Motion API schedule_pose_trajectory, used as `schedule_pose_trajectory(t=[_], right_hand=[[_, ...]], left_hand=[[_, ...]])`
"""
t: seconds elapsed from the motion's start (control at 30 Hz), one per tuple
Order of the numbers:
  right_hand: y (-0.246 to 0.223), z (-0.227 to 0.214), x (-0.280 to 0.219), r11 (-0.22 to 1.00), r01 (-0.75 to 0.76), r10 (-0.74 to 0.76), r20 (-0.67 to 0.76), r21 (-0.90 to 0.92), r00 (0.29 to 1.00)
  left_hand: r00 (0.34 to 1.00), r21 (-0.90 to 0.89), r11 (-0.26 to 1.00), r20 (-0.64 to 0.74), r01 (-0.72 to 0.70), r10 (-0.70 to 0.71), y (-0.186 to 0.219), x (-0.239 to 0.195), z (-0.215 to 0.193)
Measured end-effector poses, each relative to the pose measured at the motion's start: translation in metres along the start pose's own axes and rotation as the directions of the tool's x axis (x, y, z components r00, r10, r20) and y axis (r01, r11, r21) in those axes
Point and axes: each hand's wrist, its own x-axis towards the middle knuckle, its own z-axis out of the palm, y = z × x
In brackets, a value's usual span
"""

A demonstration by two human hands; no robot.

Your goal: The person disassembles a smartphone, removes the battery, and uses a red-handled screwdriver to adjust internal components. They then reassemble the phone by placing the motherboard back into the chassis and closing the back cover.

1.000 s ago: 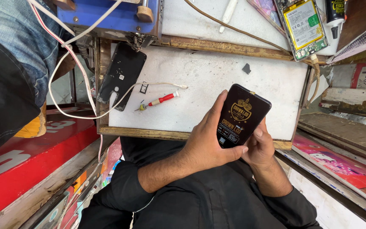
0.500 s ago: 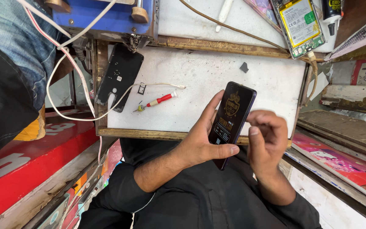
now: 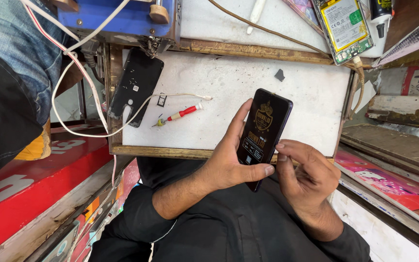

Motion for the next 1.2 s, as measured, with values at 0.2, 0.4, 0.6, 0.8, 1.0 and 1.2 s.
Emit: schedule_pose_trajectory(t=[0.2,0.4,0.6,0.8,1.0,1.2], right_hand=[[0.004,-0.002,-0.008,0.991,-0.122,0.122,0.002,-0.049,0.993],[0.015,-0.005,-0.014,0.772,-0.358,0.355,0.110,0.525,0.928],[0.038,-0.008,-0.016,0.540,-0.478,0.433,0.258,0.693,0.864],[0.050,-0.011,-0.014,0.400,-0.491,0.371,0.353,0.774,0.859],[0.057,-0.009,-0.015,0.339,-0.487,0.342,0.377,0.805,0.861],[0.068,-0.009,-0.020,0.310,-0.488,0.326,0.391,0.816,0.861]], left_hand=[[1.000,0.027,1.000,-0.019,-0.014,0.014,0.001,0.000,-0.002],[0.998,0.173,0.983,-0.025,-0.059,0.064,0.005,0.000,-0.003],[0.996,0.296,0.953,-0.048,-0.063,0.081,0.011,-0.002,0.001],[0.990,0.502,0.864,-0.092,-0.044,0.104,0.015,-0.002,0.003],[0.985,0.575,0.816,-0.106,-0.052,0.137,0.017,-0.001,0.002],[0.982,0.565,0.824,-0.130,-0.043,0.140,0.017,-0.002,0.003]])
